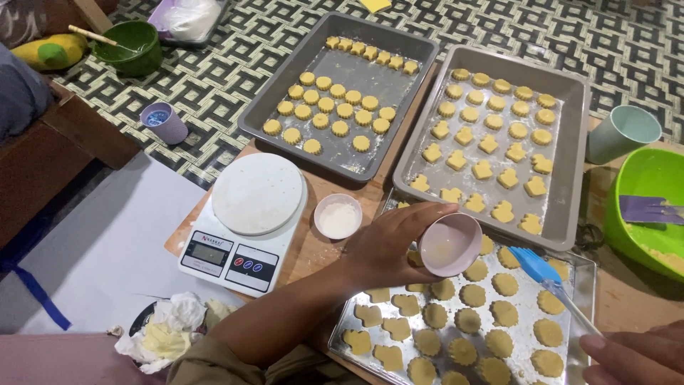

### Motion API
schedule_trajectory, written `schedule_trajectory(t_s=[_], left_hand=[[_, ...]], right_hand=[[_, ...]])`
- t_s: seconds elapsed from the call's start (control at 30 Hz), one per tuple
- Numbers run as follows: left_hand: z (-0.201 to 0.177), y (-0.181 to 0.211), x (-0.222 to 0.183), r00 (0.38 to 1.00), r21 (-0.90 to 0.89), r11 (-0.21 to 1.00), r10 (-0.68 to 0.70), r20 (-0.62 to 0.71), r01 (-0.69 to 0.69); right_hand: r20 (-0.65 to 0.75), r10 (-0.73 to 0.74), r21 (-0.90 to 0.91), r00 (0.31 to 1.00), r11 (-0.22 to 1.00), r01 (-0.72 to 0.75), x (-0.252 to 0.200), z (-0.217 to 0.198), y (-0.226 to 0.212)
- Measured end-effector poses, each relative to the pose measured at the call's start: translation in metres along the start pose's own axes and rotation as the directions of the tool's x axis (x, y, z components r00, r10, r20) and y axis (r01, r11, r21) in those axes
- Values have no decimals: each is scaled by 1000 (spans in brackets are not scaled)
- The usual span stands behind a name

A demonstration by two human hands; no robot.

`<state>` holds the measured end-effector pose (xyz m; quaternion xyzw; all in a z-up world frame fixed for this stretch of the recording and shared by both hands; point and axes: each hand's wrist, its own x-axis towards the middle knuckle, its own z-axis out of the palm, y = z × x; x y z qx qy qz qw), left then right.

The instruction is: Brushing shaped dough pieces with a liquid wash using a silicone brush on a baking tray.

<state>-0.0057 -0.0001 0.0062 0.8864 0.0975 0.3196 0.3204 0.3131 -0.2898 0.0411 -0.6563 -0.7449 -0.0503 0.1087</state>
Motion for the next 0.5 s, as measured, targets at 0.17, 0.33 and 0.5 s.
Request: schedule_trajectory(t_s=[0.17,0.33,0.5], left_hand=[[1,0,2,1000,-3,1000,20,-23,-20],[4,-4,1,999,4,1000,24,-25,-24],[3,-3,2,1000,-17,1000,18,-4,-19]], right_hand=[[27,-188,45,982,981,186,16,-13,0],[3,-122,-30,992,992,122,17,-13,-6],[-12,-142,-4,990,990,142,17,-14,-9]])
